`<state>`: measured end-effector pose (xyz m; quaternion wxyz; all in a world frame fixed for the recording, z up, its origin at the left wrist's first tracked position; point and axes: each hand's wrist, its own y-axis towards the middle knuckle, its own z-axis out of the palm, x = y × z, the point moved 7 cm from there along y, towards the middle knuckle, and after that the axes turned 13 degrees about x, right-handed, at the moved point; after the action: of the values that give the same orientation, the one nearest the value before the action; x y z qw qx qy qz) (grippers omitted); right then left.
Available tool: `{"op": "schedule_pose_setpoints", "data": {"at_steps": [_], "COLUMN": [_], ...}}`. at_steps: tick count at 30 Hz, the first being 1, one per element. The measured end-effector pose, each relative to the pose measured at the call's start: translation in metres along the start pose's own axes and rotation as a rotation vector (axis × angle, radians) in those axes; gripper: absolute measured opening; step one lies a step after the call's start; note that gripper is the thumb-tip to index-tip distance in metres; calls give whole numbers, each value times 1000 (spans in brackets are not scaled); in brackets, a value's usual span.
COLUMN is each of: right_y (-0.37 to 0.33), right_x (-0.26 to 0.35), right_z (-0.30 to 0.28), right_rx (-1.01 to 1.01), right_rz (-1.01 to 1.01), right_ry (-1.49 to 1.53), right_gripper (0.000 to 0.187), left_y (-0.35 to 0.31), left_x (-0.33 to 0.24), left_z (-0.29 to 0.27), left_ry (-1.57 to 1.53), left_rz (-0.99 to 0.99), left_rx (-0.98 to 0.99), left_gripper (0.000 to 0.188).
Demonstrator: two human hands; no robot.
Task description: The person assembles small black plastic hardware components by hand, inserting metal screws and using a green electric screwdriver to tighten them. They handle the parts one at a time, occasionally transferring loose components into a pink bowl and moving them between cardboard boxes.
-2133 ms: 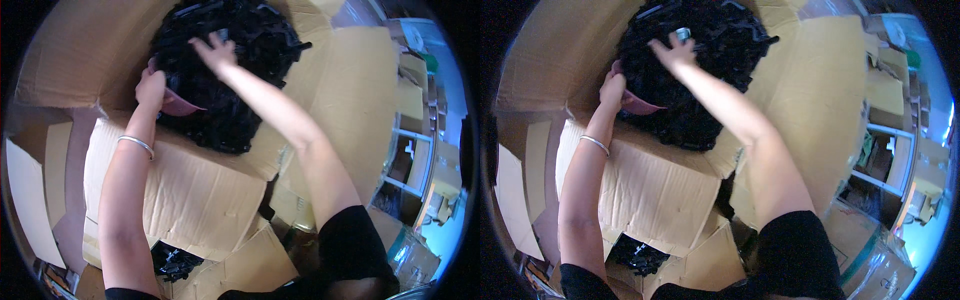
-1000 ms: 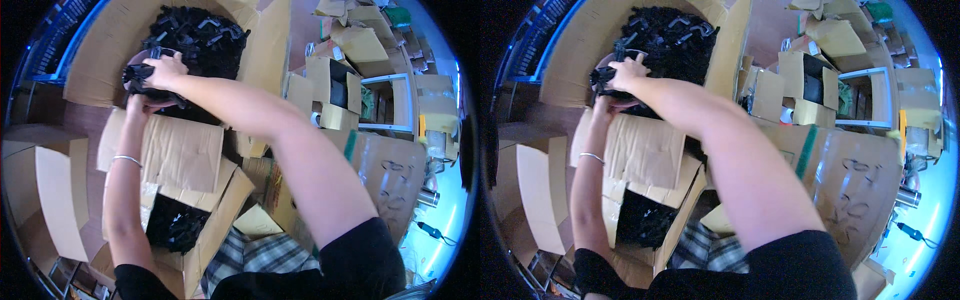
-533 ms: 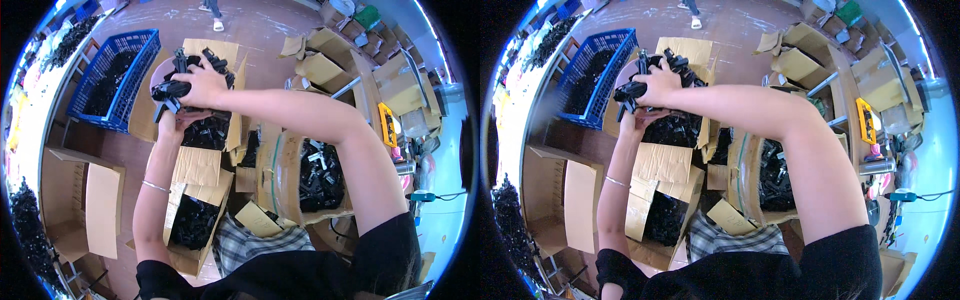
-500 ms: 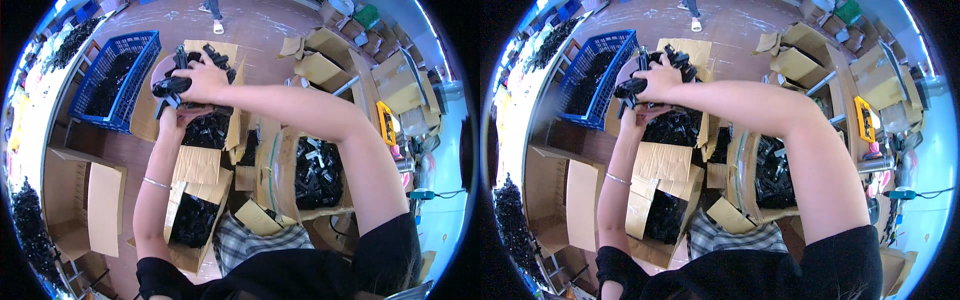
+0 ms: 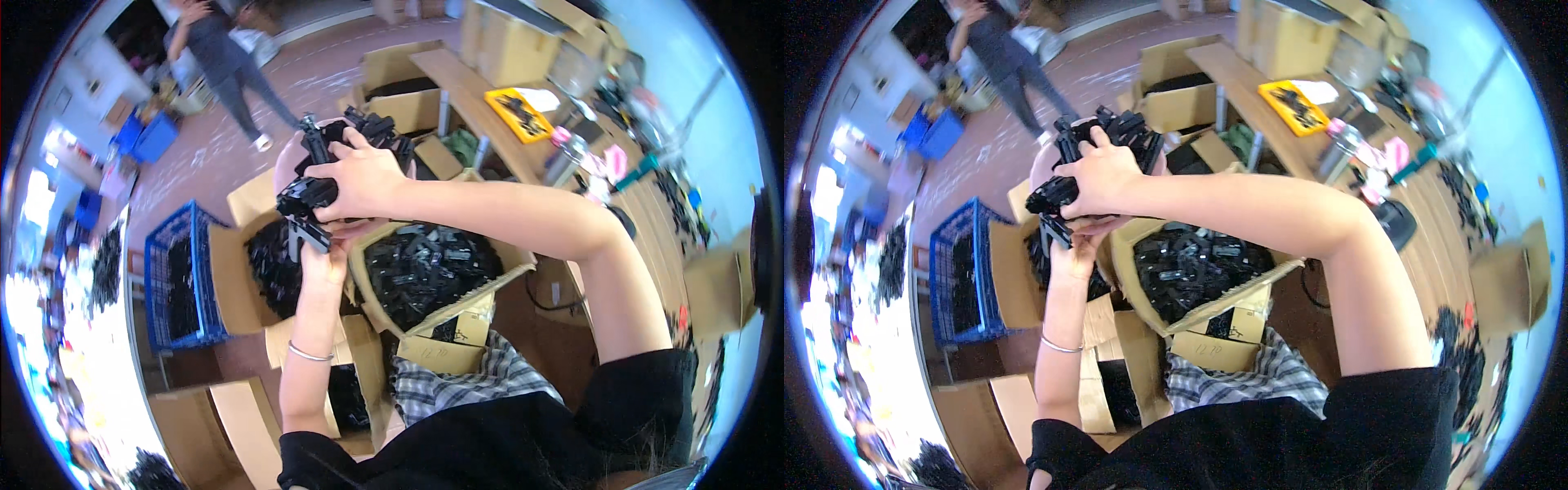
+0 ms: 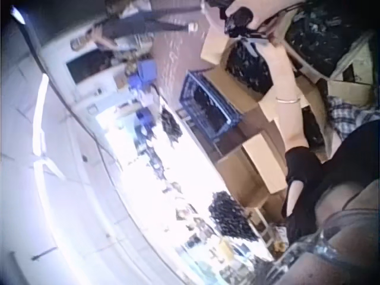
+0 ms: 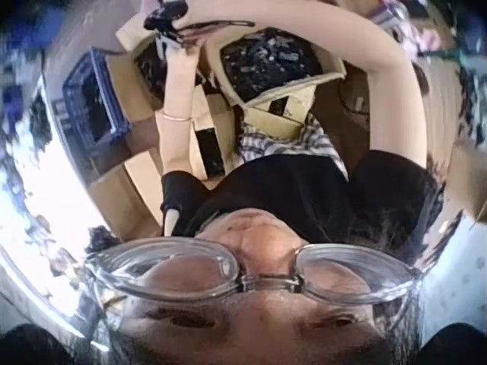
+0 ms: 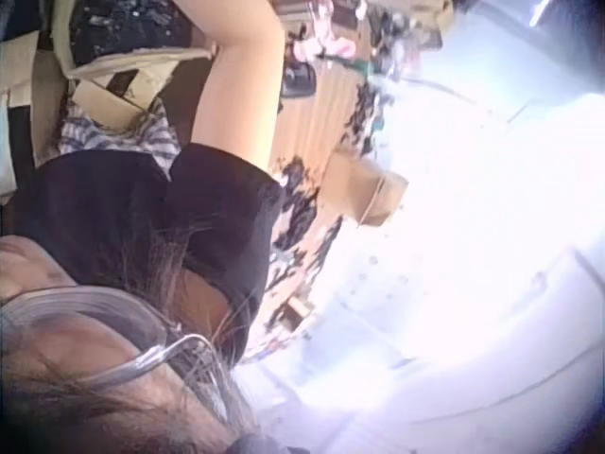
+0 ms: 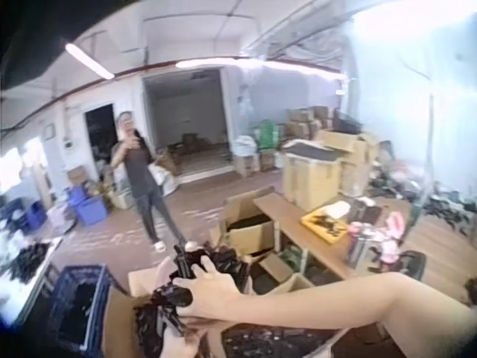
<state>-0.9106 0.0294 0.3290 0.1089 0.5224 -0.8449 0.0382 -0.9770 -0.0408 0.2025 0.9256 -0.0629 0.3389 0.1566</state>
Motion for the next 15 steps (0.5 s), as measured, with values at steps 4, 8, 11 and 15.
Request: {"op": "schedule_pose_setpoints", "data": {"at_steps": [4, 8, 11, 15], "right_y": [-99, -223, -319, -435], "right_x": [-98, -171, -207, -258], "right_z": [-27, -46, -51, -52], "right_rx": [-223, -346, -334, -349], "right_rz": [222, 462, 647, 885], "right_ry": [-44, -49, -53, -36], "right_gripper": [56, 57, 59, 58], "left_y": [25, 18, -13, -33], "left_x": [102, 217, 291, 404], "left_z": [77, 158, 225, 289], "left_ry": [105, -27, -183, -1], "left_rz": [-204, -442, -633, -728], "left_rx": [158, 270, 248, 478], "left_gripper": [35, 35, 39, 50]}}
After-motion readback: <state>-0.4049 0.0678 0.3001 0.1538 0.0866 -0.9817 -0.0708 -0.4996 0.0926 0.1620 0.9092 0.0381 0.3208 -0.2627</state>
